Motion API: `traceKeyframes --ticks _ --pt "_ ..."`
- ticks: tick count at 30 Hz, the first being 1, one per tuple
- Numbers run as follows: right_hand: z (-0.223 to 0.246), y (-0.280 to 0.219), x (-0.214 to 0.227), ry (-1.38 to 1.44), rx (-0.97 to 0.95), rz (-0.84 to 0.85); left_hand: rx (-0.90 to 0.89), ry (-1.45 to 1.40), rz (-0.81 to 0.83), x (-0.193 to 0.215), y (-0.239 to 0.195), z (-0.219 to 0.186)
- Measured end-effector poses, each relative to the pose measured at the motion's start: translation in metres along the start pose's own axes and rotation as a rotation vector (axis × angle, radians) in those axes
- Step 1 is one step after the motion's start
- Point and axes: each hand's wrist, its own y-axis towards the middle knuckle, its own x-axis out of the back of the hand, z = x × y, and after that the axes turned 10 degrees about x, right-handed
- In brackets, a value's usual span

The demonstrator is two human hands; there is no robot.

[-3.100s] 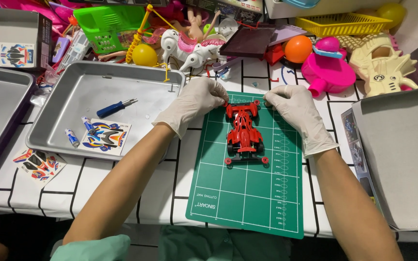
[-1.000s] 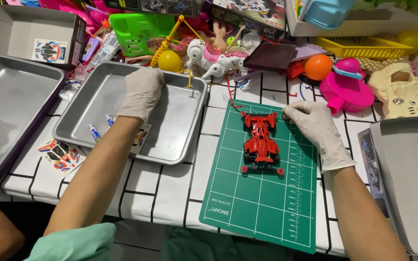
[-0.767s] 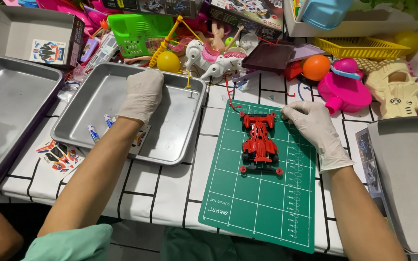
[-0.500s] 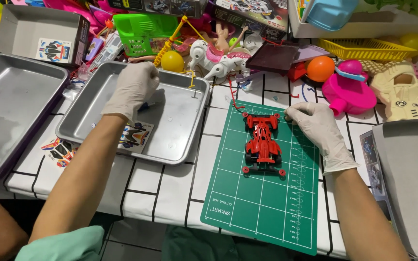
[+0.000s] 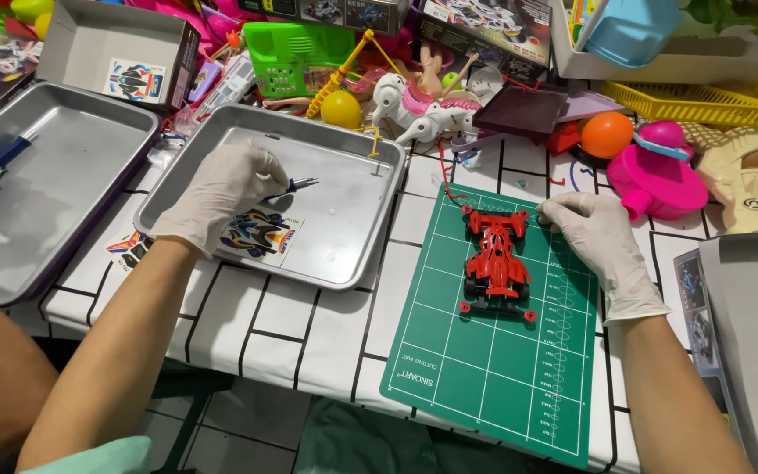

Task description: Assembling a red model toy car on a green cutting mat, using a screwdriver to fasten small parts.

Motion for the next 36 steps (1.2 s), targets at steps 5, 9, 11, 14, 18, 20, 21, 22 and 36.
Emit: traceKeyframes --ticks 5,9,11,14,18,20,21,22,36 --pt "-0.004 0.002 -0.001 0.007 0.018 -0.009 -0.026 -0.072 0.098 0.014 -0.03 -0.023" --pt "0.002 0.0 -0.001 0.03 0.01 -0.019 -0.013 -0.116 0.106 0.01 -0.031 -0.025" --pt "-0.004 0.003 0.001 0.047 0.038 -0.033 -0.02 -0.206 0.098 0.027 -0.039 -0.043" --pt "-0.008 0.006 0.008 0.094 0.097 -0.101 -0.002 -0.447 0.105 0.042 -0.046 -0.073" --pt "0.04 -0.014 0.015 0.286 0.199 -0.196 -0.082 -0.923 0.182 0.037 -0.054 -0.131" --pt "0.055 -0.026 0.015 0.378 0.218 -0.155 -0.149 -0.995 0.169 0.024 -0.063 -0.176" --pt "0.062 -0.032 0.014 0.471 0.239 -0.109 -0.213 -1.066 0.153 0.017 -0.068 -0.199" --pt "0.064 -0.034 0.012 0.466 0.238 -0.114 -0.218 -1.069 0.157 0.005 -0.07 -0.218" --pt "0.047 -0.023 0.005 1.104 0.248 0.021 -0.305 -1.381 0.14 -0.053 -0.084 -0.307"
